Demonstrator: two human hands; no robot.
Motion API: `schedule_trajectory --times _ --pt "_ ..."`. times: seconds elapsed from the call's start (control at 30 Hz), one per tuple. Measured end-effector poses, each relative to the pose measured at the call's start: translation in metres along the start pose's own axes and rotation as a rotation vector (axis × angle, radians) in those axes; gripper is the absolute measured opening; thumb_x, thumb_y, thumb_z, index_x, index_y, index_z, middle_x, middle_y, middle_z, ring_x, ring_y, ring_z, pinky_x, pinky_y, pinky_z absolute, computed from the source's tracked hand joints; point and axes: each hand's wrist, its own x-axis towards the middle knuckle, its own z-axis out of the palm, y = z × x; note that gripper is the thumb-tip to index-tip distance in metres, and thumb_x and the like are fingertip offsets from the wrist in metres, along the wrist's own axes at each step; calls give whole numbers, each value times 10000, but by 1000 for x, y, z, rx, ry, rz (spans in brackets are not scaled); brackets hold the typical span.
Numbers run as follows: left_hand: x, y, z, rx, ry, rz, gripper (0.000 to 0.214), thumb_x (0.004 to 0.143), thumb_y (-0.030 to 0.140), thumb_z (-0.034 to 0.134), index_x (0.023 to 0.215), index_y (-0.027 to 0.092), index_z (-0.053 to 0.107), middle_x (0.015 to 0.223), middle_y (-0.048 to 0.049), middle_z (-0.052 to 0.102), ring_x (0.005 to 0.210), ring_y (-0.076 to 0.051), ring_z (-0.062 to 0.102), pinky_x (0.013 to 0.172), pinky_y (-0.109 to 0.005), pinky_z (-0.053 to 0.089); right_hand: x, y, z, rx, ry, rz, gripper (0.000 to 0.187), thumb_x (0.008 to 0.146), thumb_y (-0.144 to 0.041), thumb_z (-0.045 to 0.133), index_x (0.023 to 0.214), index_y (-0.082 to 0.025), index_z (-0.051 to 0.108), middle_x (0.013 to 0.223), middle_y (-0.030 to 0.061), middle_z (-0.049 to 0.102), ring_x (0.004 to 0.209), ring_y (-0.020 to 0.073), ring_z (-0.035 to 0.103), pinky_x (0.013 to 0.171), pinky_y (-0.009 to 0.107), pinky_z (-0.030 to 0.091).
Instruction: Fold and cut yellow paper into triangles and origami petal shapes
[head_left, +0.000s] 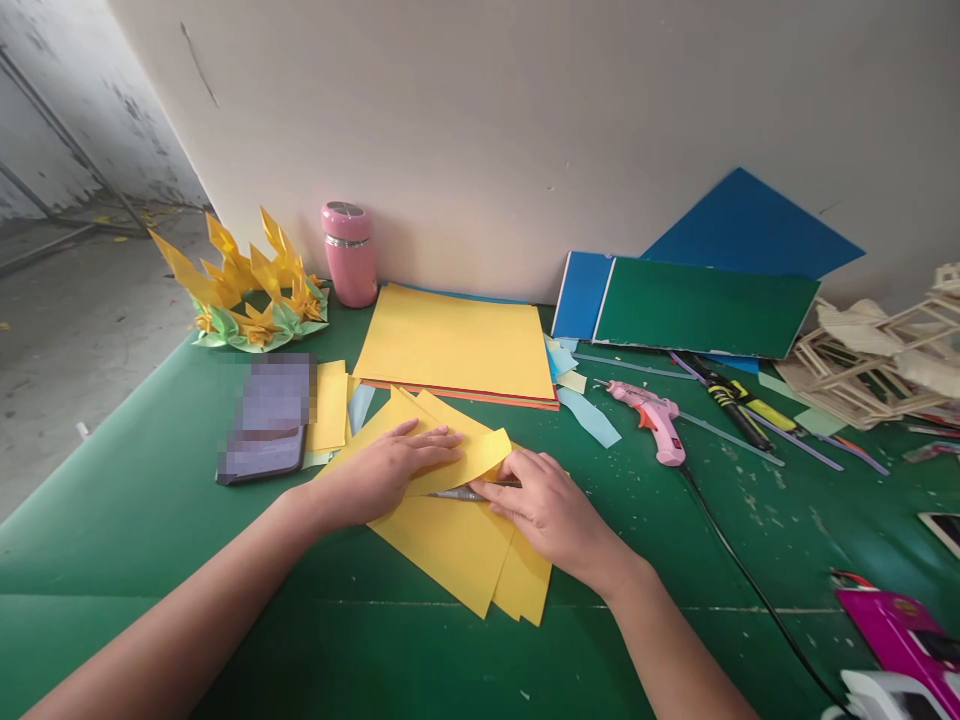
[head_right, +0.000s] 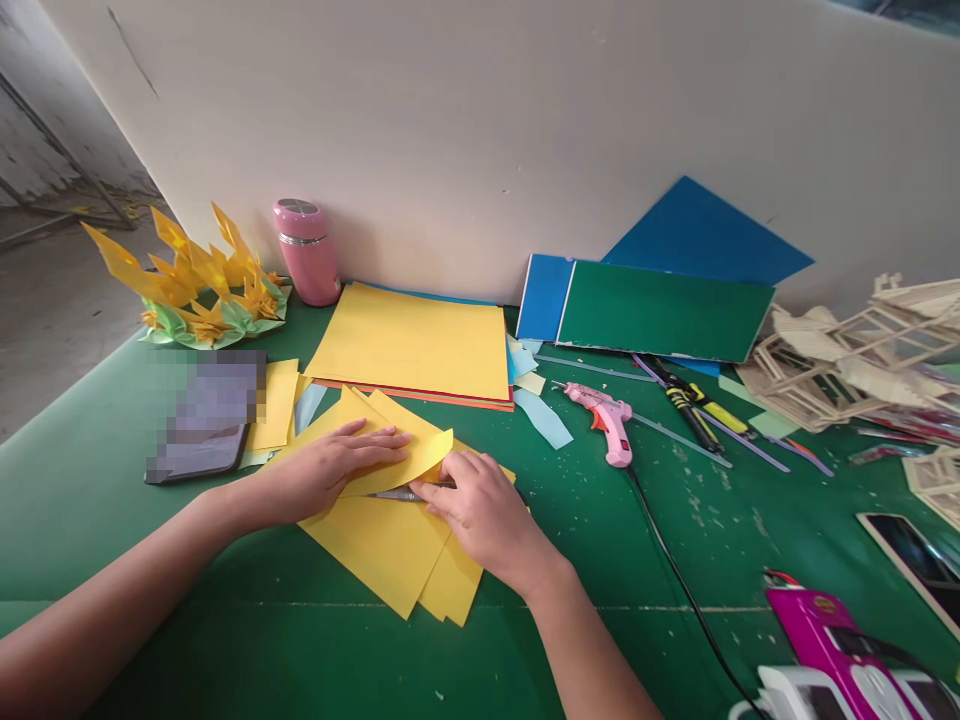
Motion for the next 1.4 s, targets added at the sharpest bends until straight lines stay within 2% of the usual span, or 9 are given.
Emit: schedule_trajectory --times 0.17,0.43,0.73,0.97,1.07,1.17,1.3,1.4 --pt "0 0 0 -10 42 15 804 671 -111 312 1354 284 461 1459 31 416 1361 -168 353 1174 -424 155 5 -4 6 -15 19 -19 294 969 -218 430 1157 -254 654 831 53 574 815 196 530 718 334 441" --pt "2 0 -8 -20 -21 9 749 707 -94 291 1346 254 470 1447 -11 439 1361 -198 356 1157 -515 166 12 -12 11 -16 25 -9 295 970 -222 432 1169 -246 648 853 62 585 802 198 516 686 325 427" --pt "1 -7 -6 -18 -57 28 834 670 -113 297 1383 305 399 1468 25 410 1386 -144 300 1163 -475 142 11 -10 10 -7 13 -27 283 967 -230 441 1161 -247 646 829 56 569 783 193 515 660 308 430" --pt "1 -8 -6 -72 -24 47 688 791 -47 346 1365 322 429 1455 28 433 1377 -153 323 1164 -431 149 10 -10 8 20 -9 -57 308 965 -208 428 1188 -243 638 831 58 566 798 198 513 678 319 451" --pt "1 -7 -6 -96 3 61 626 830 -15 358 1347 324 456 1446 26 447 1364 -159 350 1161 -423 160 6 -9 6 69 -31 -70 309 947 -207 477 1202 -284 632 856 55 567 836 202 523 704 328 458" --pt "1 -5 -6 -112 25 55 566 880 7 302 1329 302 480 1427 19 474 1357 -155 363 1155 -423 171 -1 -4 0 149 -31 -63 306 941 -201 488 1166 -332 648 866 42 570 842 192 531 731 333 464" --pt "0 1 -4 -72 73 6 430 945 166 364 1358 251 448 1446 -28 450 1324 -199 408 1120 -409 239 -11 10 -9 229 93 -30 337 946 -181 428 1189 -303 629 871 42 583 834 187 551 737 339 470" --pt "0 6 -4 -13 113 -42 477 931 268 460 1402 256 383 1489 -45 383 1299 -256 412 1081 -420 287 -17 21 -11 171 264 87 353 946 -196 403 1235 -279 588 920 57 581 871 203 554 744 348 476"
